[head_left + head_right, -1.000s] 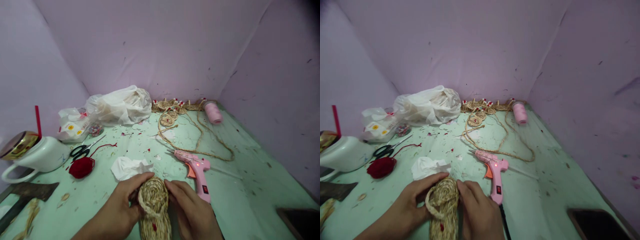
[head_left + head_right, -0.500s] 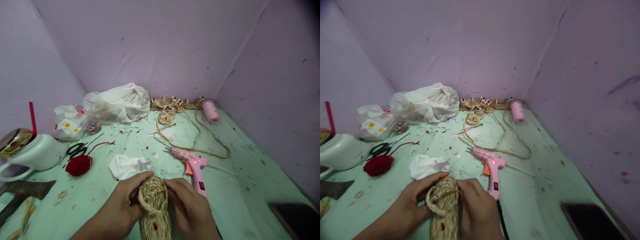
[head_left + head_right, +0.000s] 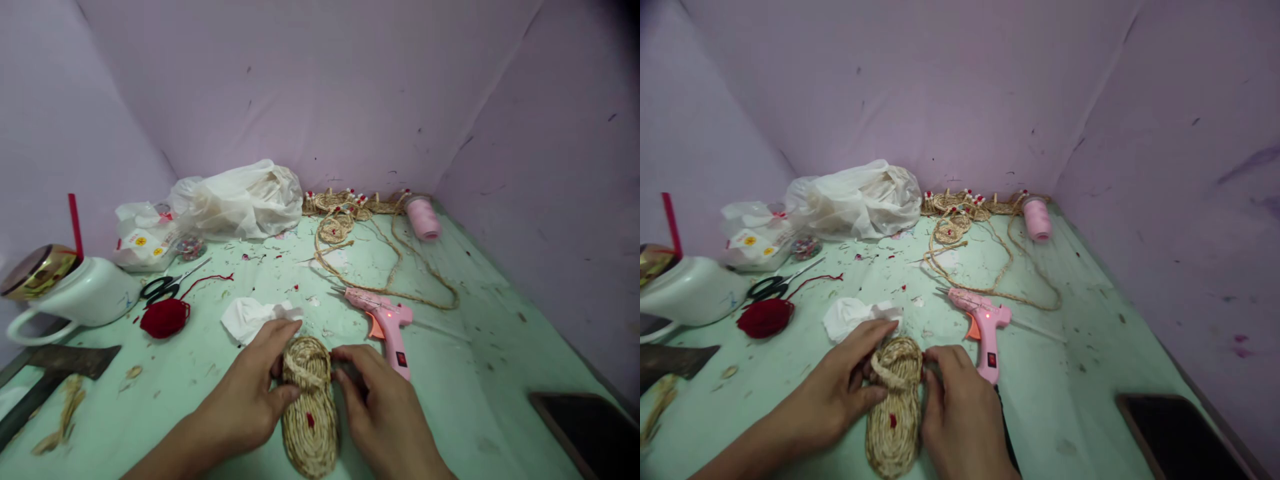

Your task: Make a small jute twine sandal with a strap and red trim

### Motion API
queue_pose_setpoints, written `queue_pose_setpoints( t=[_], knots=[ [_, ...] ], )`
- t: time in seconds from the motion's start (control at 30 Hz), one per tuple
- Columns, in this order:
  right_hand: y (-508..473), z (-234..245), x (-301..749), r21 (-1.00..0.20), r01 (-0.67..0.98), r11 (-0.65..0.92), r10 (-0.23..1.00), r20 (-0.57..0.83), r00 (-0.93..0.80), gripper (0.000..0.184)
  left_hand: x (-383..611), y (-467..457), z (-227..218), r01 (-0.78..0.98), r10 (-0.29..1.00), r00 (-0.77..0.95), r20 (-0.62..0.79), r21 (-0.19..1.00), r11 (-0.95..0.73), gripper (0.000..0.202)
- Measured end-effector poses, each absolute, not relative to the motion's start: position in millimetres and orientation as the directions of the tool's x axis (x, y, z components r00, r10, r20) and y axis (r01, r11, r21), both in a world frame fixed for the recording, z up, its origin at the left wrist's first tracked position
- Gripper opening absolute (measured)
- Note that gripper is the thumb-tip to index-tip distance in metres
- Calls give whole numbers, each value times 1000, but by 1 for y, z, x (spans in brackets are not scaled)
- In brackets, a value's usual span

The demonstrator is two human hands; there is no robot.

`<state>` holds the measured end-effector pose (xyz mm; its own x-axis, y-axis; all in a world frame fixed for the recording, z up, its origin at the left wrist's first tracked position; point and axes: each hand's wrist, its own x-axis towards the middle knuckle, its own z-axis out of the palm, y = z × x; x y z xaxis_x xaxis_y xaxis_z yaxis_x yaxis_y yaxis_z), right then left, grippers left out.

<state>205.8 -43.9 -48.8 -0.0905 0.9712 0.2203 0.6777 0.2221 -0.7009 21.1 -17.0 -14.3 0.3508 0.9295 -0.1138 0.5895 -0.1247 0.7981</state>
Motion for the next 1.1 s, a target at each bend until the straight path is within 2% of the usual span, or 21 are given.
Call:
queue_pose_setpoints(
  t=[0.1,0.23,0.3,0.4,0.57,0.67,0.77,0.93,1.1],
  knots=[
    [-44,-45,206,-706,660,256,957,283,-68,22,19,-20,-12,556,924,378,-59,812,-175,60],
    [-45,-35,202,-745,510,430,898,412,-155,24,21,-21,-3,481,915,403,0,851,-212,41],
    [-46,-32,199,-760,470,449,893,399,-209,33,23,-21,-1,460,916,400,21,860,-221,29],
    [-46,-31,194,-801,459,385,922,314,-227,37,25,-21,-2,433,924,376,65,870,-237,18],
    [-43,-34,192,-860,383,336,941,286,-183,20,27,-20,-5,420,927,363,97,871,-256,15],
    [-43,-34,190,-873,354,336,941,291,-175,18,29,-21,-5,435,917,387,95,858,-273,18],
    [-44,-34,189,-877,377,299,954,276,-115,17,29,-22,-5,476,909,391,146,813,-335,22],
    [-45,-34,189,-878,414,242,970,227,-84,12,27,-27,-6,587,869,410,277,649,-484,38],
    [-46,-33,188,-880,383,280,960,254,-118,9,27,-28,-13,591,828,442,346,582,-559,27]
  ],
)
